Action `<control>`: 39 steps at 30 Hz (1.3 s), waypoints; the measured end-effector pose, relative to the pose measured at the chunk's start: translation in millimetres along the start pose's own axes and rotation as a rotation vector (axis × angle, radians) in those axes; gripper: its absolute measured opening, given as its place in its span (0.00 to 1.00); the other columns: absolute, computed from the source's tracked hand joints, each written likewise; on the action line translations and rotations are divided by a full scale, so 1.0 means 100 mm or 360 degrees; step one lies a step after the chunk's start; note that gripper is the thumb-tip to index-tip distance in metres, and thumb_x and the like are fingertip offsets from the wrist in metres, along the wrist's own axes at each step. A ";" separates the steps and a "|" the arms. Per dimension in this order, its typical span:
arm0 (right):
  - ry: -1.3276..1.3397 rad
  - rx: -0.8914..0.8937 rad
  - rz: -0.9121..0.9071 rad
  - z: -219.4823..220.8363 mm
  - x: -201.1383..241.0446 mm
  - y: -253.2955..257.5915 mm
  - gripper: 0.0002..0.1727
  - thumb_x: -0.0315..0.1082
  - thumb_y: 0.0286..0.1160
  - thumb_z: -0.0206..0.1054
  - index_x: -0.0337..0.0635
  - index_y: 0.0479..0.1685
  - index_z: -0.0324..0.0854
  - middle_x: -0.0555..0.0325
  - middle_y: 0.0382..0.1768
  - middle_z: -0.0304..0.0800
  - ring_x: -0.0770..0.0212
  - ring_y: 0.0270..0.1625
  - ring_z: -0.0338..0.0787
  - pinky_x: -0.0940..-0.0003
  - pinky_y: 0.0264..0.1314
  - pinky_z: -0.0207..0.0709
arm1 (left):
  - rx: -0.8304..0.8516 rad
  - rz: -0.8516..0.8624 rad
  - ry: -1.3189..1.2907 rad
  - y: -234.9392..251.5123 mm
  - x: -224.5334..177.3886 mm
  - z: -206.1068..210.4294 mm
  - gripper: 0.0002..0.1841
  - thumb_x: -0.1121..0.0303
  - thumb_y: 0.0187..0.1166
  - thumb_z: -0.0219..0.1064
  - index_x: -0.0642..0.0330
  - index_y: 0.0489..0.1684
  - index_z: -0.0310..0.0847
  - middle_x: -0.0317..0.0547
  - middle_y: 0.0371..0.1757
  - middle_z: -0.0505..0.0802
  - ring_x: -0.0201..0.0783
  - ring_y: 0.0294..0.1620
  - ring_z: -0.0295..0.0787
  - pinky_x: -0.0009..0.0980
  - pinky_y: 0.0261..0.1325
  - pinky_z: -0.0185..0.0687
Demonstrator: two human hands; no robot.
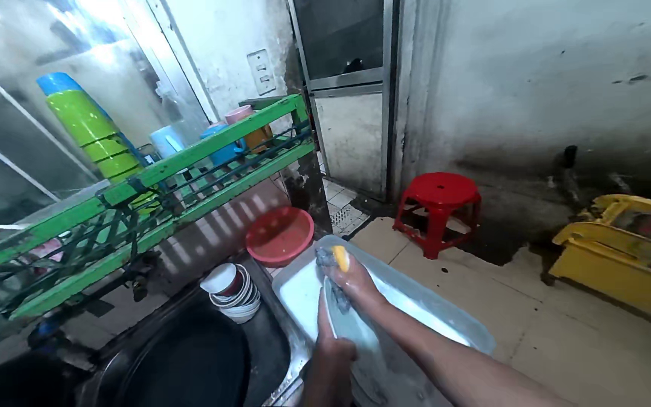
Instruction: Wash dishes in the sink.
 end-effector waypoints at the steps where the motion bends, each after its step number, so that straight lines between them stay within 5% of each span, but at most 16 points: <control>1: -0.0098 0.0035 -0.0057 0.01 0.06 -0.02 0.34 0.43 0.74 0.75 0.36 0.76 0.73 0.36 0.59 0.88 0.43 0.62 0.88 0.43 0.70 0.78 | -0.0077 -0.0044 -0.0018 0.00 0.01 -0.05 0.55 0.89 0.57 0.58 0.56 0.96 0.38 0.58 0.83 0.74 0.41 0.71 0.82 0.41 0.66 0.85; 3: -0.0224 0.0165 -0.0368 0.17 0.28 -0.25 0.31 0.46 0.69 0.75 0.38 0.70 0.80 0.41 0.54 0.91 0.47 0.58 0.91 0.45 0.67 0.81 | -0.0257 -0.0223 -0.0053 0.08 0.02 -0.21 0.34 0.89 0.56 0.60 0.66 0.71 0.68 0.54 0.52 0.91 0.41 0.47 0.91 0.40 0.46 0.90; 4: -0.0213 0.0239 -0.0514 0.27 0.39 -0.38 0.31 0.47 0.67 0.75 0.39 0.68 0.82 0.44 0.54 0.91 0.51 0.59 0.90 0.49 0.68 0.81 | -0.0326 -0.0299 -0.0022 0.12 -0.01 -0.28 0.28 0.92 0.51 0.60 0.66 0.56 0.73 0.51 0.41 0.90 0.40 0.38 0.89 0.39 0.39 0.87; 5: -0.0168 0.0249 -0.0591 0.31 0.43 -0.42 0.31 0.49 0.65 0.75 0.41 0.67 0.83 0.47 0.55 0.92 0.54 0.59 0.90 0.52 0.68 0.81 | -0.0359 -0.0287 0.0013 0.15 -0.07 -0.31 0.30 0.95 0.48 0.59 0.66 0.56 0.72 0.50 0.41 0.89 0.38 0.38 0.88 0.36 0.38 0.86; 7: -0.0054 0.0142 -0.0465 0.22 0.31 -0.27 0.31 0.45 0.69 0.76 0.40 0.71 0.80 0.45 0.56 0.91 0.52 0.58 0.91 0.49 0.66 0.83 | -0.0387 -0.0158 0.0028 0.15 -0.17 -0.29 0.48 0.96 0.47 0.56 0.66 0.84 0.59 0.57 0.63 0.85 0.40 0.55 0.87 0.37 0.52 0.87; 9: -0.0031 0.0001 -0.0233 0.05 0.16 -0.10 0.34 0.43 0.72 0.77 0.36 0.75 0.75 0.37 0.59 0.88 0.44 0.61 0.89 0.41 0.68 0.79 | -0.0383 -0.0103 -0.0028 0.13 -0.16 -0.25 0.52 0.95 0.51 0.55 0.63 0.91 0.52 0.59 0.74 0.81 0.42 0.64 0.85 0.39 0.59 0.86; 10: -0.0110 -0.0014 -0.0224 0.01 0.16 -0.10 0.34 0.44 0.71 0.77 0.37 0.74 0.75 0.38 0.57 0.89 0.43 0.61 0.89 0.40 0.68 0.79 | -0.0382 -0.0097 -0.0109 0.11 -0.11 -0.24 0.47 0.93 0.51 0.55 0.64 0.86 0.58 0.58 0.68 0.85 0.41 0.60 0.89 0.39 0.56 0.89; 12: -0.0303 0.0104 -0.0424 0.09 0.34 -0.30 0.32 0.48 0.70 0.76 0.38 0.70 0.80 0.41 0.56 0.90 0.45 0.61 0.89 0.43 0.69 0.79 | -0.0350 -0.0175 -0.0330 0.13 -0.02 -0.23 0.31 0.93 0.50 0.57 0.68 0.61 0.72 0.55 0.46 0.91 0.42 0.43 0.92 0.40 0.42 0.90; 14: -0.0246 0.0240 -0.0645 0.27 0.46 -0.50 0.31 0.48 0.68 0.74 0.39 0.70 0.83 0.47 0.61 0.90 0.52 0.68 0.86 0.53 0.76 0.75 | -0.0300 -0.0169 -0.0440 0.18 -0.02 -0.26 0.25 0.94 0.49 0.57 0.66 0.48 0.72 0.51 0.35 0.90 0.40 0.34 0.91 0.39 0.36 0.89; 17: -0.0154 0.0085 -0.0442 0.15 0.16 -0.26 0.33 0.44 0.72 0.75 0.38 0.76 0.77 0.42 0.68 0.85 0.49 0.69 0.86 0.49 0.76 0.77 | -0.0536 0.0020 -0.0505 0.14 -0.18 -0.48 0.36 0.92 0.54 0.55 0.70 0.73 0.69 0.61 0.51 0.90 0.47 0.45 0.92 0.45 0.44 0.91; 21: -0.0198 -0.0029 -0.0336 0.22 0.00 -0.25 0.41 0.42 0.73 0.75 0.37 0.86 0.66 0.39 0.80 0.74 0.44 0.80 0.77 0.47 0.84 0.69 | -0.0710 0.0114 -0.0614 0.18 -0.23 -0.60 0.18 0.69 0.93 0.49 0.68 0.74 0.72 0.59 0.53 0.90 0.46 0.50 0.92 0.44 0.54 0.90; 25: -0.0209 0.0188 -0.0705 0.61 0.19 -0.58 0.44 0.53 0.69 0.72 0.36 0.83 0.70 0.45 0.83 0.73 0.52 0.88 0.68 0.56 0.93 0.55 | -0.0771 0.0350 -0.0532 0.21 -0.44 -0.84 0.21 0.60 0.95 0.47 0.64 0.69 0.78 0.54 0.54 0.92 0.43 0.55 0.91 0.43 0.60 0.88; 30: -0.0550 0.0291 -0.0298 0.41 -0.10 -0.24 0.42 0.49 0.77 0.69 0.39 0.89 0.60 0.44 0.90 0.59 0.50 0.92 0.60 0.54 0.94 0.52 | -0.0781 0.0335 -0.0580 0.12 -0.41 -0.88 0.22 0.61 0.96 0.44 0.67 0.72 0.75 0.58 0.55 0.91 0.45 0.54 0.92 0.45 0.58 0.90; 35: -0.0107 0.0268 -0.0419 0.61 0.10 -0.38 0.43 0.47 0.65 0.76 0.38 0.82 0.70 0.44 0.77 0.79 0.51 0.79 0.78 0.52 0.84 0.69 | -0.0779 0.0193 -0.0515 0.04 -0.26 -0.68 0.23 0.59 0.96 0.46 0.65 0.78 0.71 0.57 0.57 0.90 0.44 0.55 0.91 0.42 0.59 0.88; 37: 0.0234 0.0073 -0.0111 0.35 -0.06 -0.14 0.36 0.38 0.69 0.78 0.36 0.78 0.70 0.40 0.59 0.88 0.49 0.59 0.90 0.48 0.64 0.83 | -0.0664 0.0323 -0.0340 -0.06 -0.38 -0.63 0.27 0.58 0.93 0.47 0.65 0.84 0.65 0.56 0.66 0.87 0.42 0.63 0.88 0.41 0.65 0.86; 39: 0.0702 -0.0131 0.0144 0.12 -0.16 -0.01 0.32 0.37 0.73 0.76 0.37 0.75 0.68 0.42 0.43 0.86 0.51 0.38 0.87 0.51 0.40 0.84 | -0.0736 0.0427 -0.0161 -0.14 -0.49 -0.70 0.31 0.51 0.93 0.40 0.66 0.81 0.69 0.53 0.66 0.88 0.39 0.64 0.87 0.40 0.66 0.85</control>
Point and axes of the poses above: each hand's wrist, its own y-axis towards the middle knuckle, its own z-axis out of the palm, x = y × z, the point moved 10 cm from there along y, towards the middle knuckle
